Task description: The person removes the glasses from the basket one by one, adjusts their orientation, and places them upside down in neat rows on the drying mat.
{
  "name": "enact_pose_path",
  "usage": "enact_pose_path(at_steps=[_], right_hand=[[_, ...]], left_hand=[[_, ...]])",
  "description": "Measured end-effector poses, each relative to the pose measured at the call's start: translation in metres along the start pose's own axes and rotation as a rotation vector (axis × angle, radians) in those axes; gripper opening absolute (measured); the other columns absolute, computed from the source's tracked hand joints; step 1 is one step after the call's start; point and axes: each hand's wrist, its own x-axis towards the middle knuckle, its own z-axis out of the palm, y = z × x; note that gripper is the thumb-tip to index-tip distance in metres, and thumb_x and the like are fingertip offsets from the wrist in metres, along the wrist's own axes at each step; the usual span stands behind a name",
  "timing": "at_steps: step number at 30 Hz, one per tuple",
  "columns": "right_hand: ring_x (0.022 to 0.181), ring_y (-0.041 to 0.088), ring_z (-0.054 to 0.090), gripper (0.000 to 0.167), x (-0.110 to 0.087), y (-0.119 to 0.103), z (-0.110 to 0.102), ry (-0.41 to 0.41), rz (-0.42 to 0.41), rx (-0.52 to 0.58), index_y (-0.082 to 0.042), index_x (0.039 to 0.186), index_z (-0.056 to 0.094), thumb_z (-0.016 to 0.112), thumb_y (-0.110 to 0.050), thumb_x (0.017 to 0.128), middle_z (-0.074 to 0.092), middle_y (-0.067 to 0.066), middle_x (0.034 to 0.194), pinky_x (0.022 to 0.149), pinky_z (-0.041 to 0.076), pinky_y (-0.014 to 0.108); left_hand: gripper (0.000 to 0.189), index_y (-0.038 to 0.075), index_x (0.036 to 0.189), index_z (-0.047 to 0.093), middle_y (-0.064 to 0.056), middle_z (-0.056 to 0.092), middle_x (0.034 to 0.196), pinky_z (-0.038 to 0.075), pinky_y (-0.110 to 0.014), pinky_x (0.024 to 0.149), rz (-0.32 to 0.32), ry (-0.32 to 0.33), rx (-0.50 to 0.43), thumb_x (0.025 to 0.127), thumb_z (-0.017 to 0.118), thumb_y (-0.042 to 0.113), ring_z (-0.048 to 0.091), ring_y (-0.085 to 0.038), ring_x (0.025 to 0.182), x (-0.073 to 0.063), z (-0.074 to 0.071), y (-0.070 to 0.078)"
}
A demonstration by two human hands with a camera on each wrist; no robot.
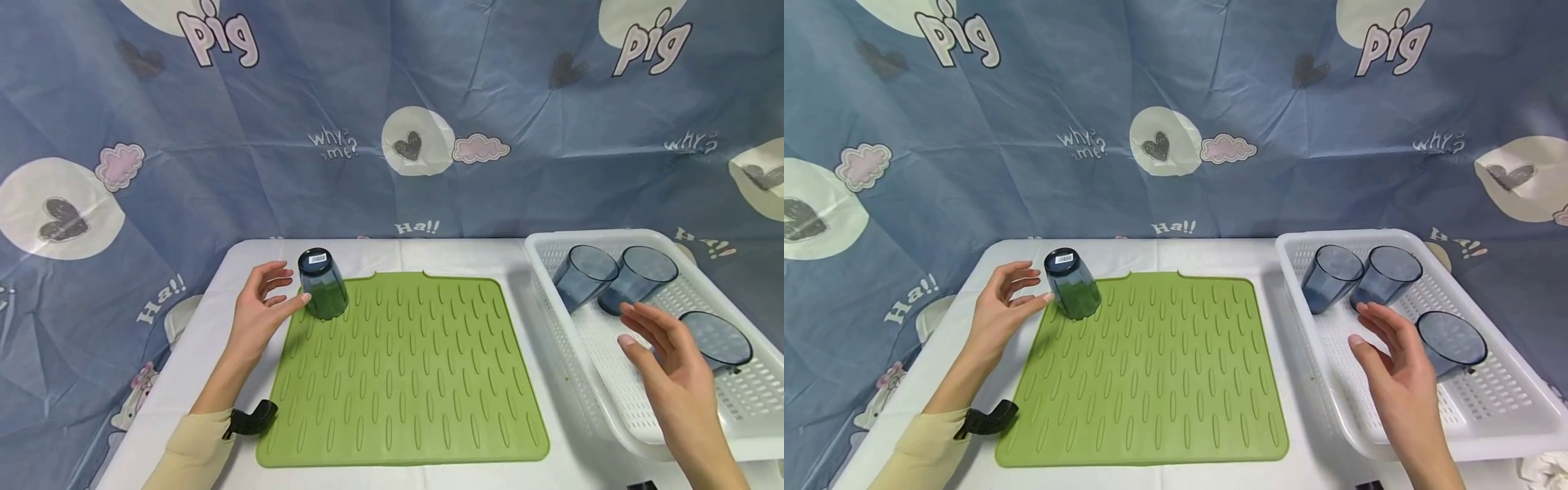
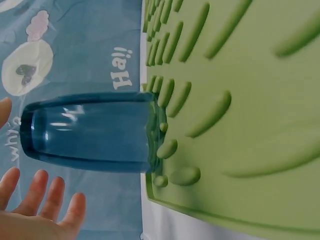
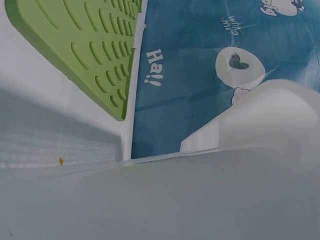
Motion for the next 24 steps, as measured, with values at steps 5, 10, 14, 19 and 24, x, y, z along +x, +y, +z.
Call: enact_pose_path(at_steps=[5, 10, 14, 19, 24], right_hand=[[0.127, 0.017, 0.049, 0.048, 0.0, -0.002, 0.001, 0.01, 0.0, -0.002, 0.008, 0.14, 0.043, 0.053, 0.015, 0.093, 0.055, 0.01, 0.137, 0.097, 0.04, 0.016], [0.127, 0.017, 0.049, 0.048, -0.001, -0.003, 0.0, 0.009, 0.002, -0.013, 0.006, 0.14, 0.043, 0.054, 0.013, 0.094, 0.055, 0.01, 0.138, 0.097, 0.039, 0.016], [0.127, 0.017, 0.049, 0.048, -0.001, -0.004, 0.0, 0.017, 0.001, -0.018, 0.006, 0.14, 0.044, 0.054, 0.013, 0.093, 0.054, 0.012, 0.138, 0.097, 0.04, 0.016], [0.126, 0.018, 0.049, 0.048, -0.001, -0.004, -0.001, 0.024, -0.007, -0.005, 0.008, 0.139, 0.043, 0.053, 0.015, 0.093, 0.054, 0.013, 0.137, 0.097, 0.041, 0.016], [0.127, 0.019, 0.049, 0.049, -0.003, -0.004, -0.004, 0.021, -0.013, -0.008, 0.006, 0.14, 0.043, 0.053, 0.015, 0.093, 0.055, 0.011, 0.136, 0.097, 0.041, 0.016]], left_hand=[[0.06, 0.011, 0.137, 0.048, -0.012, 0.053, 0.129, 0.043, -0.035, 0.098, 0.018, -0.03, -0.018, 0.085, 0.078, 0.01, 0.05, -0.023, 0.119, -0.01, 0.003, 0.007], [0.061, 0.005, 0.139, 0.045, -0.015, 0.053, 0.13, 0.044, -0.03, 0.096, 0.046, -0.085, -0.049, 0.087, 0.076, 0.008, 0.048, -0.028, 0.12, -0.02, 0.009, 0.014], [0.061, 0.005, 0.14, 0.044, -0.015, 0.052, 0.13, 0.045, -0.029, 0.095, 0.073, -0.116, -0.069, 0.087, 0.075, 0.006, 0.048, -0.028, 0.121, -0.024, 0.016, 0.017], [0.061, 0.005, 0.14, 0.044, -0.017, 0.051, 0.132, 0.045, -0.032, 0.097, 0.103, -0.17, -0.081, 0.087, 0.074, 0.005, 0.047, -0.031, 0.122, -0.026, 0.027, 0.023], [0.061, 0.006, 0.14, 0.045, -0.016, 0.052, 0.132, 0.043, -0.04, 0.1, 0.121, -0.221, -0.091, 0.087, 0.075, 0.004, 0.048, -0.03, 0.122, -0.026, 0.04, 0.028]])
